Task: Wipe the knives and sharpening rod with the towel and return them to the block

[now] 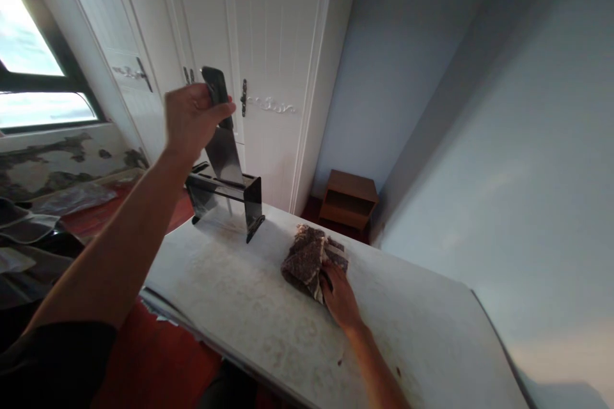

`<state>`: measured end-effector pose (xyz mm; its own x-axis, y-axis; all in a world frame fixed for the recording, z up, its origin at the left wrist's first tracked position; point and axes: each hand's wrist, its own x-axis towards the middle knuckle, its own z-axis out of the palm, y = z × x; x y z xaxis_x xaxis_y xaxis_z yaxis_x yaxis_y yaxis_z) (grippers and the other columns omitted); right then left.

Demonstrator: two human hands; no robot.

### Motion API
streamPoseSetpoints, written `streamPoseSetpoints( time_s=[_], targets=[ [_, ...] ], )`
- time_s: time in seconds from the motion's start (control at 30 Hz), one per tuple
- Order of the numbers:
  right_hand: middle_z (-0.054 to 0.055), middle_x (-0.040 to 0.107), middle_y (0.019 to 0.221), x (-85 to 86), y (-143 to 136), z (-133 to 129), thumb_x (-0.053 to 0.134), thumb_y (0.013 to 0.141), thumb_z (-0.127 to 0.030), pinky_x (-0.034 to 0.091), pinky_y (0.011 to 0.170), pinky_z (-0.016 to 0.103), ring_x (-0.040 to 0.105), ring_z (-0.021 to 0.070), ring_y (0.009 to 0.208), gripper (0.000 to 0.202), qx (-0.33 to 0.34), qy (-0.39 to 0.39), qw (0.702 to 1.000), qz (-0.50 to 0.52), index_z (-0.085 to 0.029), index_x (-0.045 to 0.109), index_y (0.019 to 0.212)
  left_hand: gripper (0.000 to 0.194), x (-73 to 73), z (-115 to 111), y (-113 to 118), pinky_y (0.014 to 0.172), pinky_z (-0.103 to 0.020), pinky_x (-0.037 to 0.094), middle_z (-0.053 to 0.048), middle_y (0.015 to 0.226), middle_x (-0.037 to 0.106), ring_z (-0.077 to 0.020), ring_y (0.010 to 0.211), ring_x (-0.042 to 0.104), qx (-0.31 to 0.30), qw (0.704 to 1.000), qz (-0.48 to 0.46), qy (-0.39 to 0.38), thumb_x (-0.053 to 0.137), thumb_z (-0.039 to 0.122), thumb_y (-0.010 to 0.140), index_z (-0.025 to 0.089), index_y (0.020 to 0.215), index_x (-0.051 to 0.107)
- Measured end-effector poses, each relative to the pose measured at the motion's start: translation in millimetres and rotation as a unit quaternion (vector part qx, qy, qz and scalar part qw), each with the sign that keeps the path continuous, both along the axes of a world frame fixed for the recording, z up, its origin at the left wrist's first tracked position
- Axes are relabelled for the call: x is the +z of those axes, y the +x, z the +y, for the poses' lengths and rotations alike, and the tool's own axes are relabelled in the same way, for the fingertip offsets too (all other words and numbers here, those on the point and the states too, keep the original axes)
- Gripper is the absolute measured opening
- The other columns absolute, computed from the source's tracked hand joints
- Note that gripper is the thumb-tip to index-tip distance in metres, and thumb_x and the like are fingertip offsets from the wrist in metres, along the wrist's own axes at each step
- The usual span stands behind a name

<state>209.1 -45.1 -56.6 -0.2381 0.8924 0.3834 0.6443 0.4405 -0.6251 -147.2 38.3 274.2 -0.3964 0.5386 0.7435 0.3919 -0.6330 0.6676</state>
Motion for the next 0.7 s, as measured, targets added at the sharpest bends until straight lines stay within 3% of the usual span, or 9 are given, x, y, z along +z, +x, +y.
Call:
streamPoseSetpoints(
  time_s=[0.07,0.17,0.27,0.37,0.43,0.53,0.7],
  targets=[
    [0.009,0.065,0.127,3.7,-1,-1,0.047,0.094,-0.037,0.041,0.109,0.052,0.056,0.0285,0.124,0.034,-0.002,-0.005,1.0,-0.007,-0.023,0.065,0.119,0.021,10.7,-11,5,0.07,-0.023,0.051,0.005,0.071,0.065,-0.0058,0.066,0.06,0.057,0.997,0.048,0.001,0.074,0.021,0.07,0.007,0.083,0.067],
    [0.011,0.065,0.126,11.4,-3,-3,0.046,0.095,-0.038,0.041,0.109,0.051,0.056,0.0285,0.123,0.034,-0.004,-0.02,1.0,-0.014,-0.022,0.064,0.119,0.017,21.1,-34,17,0.069,-0.029,0.052,0.0,0.082,0.072,-0.0143,0.079,0.069,0.07,0.992,0.039,0.099,0.073,0.025,0.074,0.011,0.083,0.069],
    [0.01,0.067,0.122,19.6,-5,-5,0.044,0.096,-0.042,0.043,0.106,0.048,0.058,0.0275,0.119,0.035,-0.01,-0.036,0.999,-0.005,-0.022,0.065,0.116,0.018,24.6,-58,34,0.075,-0.034,0.056,0.004,0.093,0.075,-0.0178,0.09,0.071,0.034,0.991,0.034,0.124,0.077,0.033,0.075,0.023,0.089,0.068],
    [0.009,0.068,0.118,24.8,-5,-7,0.041,0.097,-0.045,0.045,0.102,0.045,0.061,0.0266,0.114,0.037,-0.015,-0.049,0.999,0.007,-0.023,0.065,0.114,0.033,19.9,-75,54,0.085,-0.039,0.057,0.005,0.097,0.073,-0.0186,0.097,0.07,-0.004,0.983,0.008,0.183,0.077,0.047,0.075,0.024,0.095,0.064],
    [0.009,0.069,0.117,26.1,-4,-8,0.041,0.097,-0.046,0.046,0.101,0.045,0.061,0.027,0.113,0.038,-0.019,-0.058,0.998,0.009,-0.022,0.065,0.114,0.042,11.2,-81,67,0.094,-0.04,0.055,0.005,0.098,0.072,-0.0177,0.1,0.069,-0.046,0.976,-0.007,0.212,0.078,0.051,0.073,0.023,0.098,0.062],
    [0.009,0.069,0.117,27.5,-1,-9,0.041,0.097,-0.046,0.046,0.101,0.044,0.061,0.0273,0.114,0.038,-0.017,-0.066,0.998,0.006,-0.022,0.066,0.114,0.038,-10.4,-84,87,0.101,-0.04,0.053,0.004,0.102,0.072,-0.0171,0.104,0.068,-0.141,0.961,-0.045,0.236,0.078,0.045,0.075,0.024,0.102,0.061],
    [0.009,0.07,0.116,32.6,8,-18,0.045,0.096,-0.042,0.046,0.099,0.042,0.062,0.0267,0.112,0.034,-0.011,-0.083,0.996,0.003,-0.021,0.067,0.112,0.036,-63.5,-84,122,0.106,-0.041,0.048,-0.002,0.113,0.07,-0.0204,0.112,0.065,-0.251,0.937,-0.11,0.215,0.079,0.03,0.077,0.023,0.107,0.061]
  ],
)
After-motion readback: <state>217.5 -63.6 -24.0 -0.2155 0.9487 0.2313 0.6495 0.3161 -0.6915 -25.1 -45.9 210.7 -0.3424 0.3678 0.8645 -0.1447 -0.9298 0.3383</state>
